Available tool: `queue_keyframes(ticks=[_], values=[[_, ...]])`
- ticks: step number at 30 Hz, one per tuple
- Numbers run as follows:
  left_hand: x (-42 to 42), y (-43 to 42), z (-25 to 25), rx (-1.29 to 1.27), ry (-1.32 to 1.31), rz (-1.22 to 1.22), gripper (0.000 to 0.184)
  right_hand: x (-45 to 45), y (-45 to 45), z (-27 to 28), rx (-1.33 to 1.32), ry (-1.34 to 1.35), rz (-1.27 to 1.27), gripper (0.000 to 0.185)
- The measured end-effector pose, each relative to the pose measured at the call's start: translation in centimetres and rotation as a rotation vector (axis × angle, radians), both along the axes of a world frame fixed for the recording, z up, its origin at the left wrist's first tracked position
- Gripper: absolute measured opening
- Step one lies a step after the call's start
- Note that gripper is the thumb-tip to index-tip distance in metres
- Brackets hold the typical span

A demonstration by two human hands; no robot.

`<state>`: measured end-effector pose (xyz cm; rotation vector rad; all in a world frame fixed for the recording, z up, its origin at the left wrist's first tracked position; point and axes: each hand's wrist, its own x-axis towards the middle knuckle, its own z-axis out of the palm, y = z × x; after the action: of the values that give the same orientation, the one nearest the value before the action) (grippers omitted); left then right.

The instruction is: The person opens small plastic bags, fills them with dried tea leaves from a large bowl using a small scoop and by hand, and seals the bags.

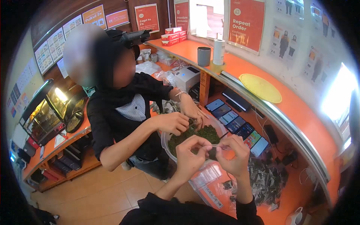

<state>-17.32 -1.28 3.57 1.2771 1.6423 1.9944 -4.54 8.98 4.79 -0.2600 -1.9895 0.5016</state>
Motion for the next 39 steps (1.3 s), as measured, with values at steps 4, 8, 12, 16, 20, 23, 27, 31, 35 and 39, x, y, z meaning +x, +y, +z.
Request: queue_keyframes(ticks=[4,8,12,16,20,23,27,31,35,39], values=[[1.4,0.1,0.0,-0.019,-0.094,-0.157,0.004,1.5,-0.6,0.0,0.028,-0.007,-0.01,0.016],[3.6,0.8,-1.2,0.036,-0.133,-0.23,0.005,3.8,-0.8,-0.9,-0.004,-0.06,-0.063,0.016],[5.1,2.0,-3.9,0.03,-0.14,-0.224,0.006,7.8,-1.0,-2.2,-0.08,-0.035,-0.154,0.015],[6.5,2.7,-5.1,0.009,-0.211,-0.36,0.003,10.7,-1.0,-3.0,-0.168,-0.064,-0.286,0.012],[6.0,2.5,-4.6,0.051,-0.173,-0.264,0.012,14.9,-0.5,-3.0,-0.198,-0.159,-0.606,0.013],[4.1,1.2,-4.2,0.086,0.0,-0.196,0.016,15.3,0.0,-2.6,-0.064,-0.233,-0.798,0.018],[2.8,-1.1,-5.6,-0.018,-0.118,-0.323,0.017,12.5,0.0,-7.2,-0.191,-0.341,-0.698,0.018],[2.4,-2.8,-6.7,-0.063,-0.184,-0.228,0.018,6.6,1.2,-19.4,-0.382,-0.439,-0.419,0.015],[1.2,-4.6,-5.8,-0.102,-0.101,-0.166,0.018,3.3,2.4,-25.4,-0.227,-0.631,-0.555,0.019],[1.3,-5.2,-6.0,-0.098,-0.103,-0.106,0.018,2.9,4.0,-27.2,-0.745,-0.647,-0.516,0.014]])
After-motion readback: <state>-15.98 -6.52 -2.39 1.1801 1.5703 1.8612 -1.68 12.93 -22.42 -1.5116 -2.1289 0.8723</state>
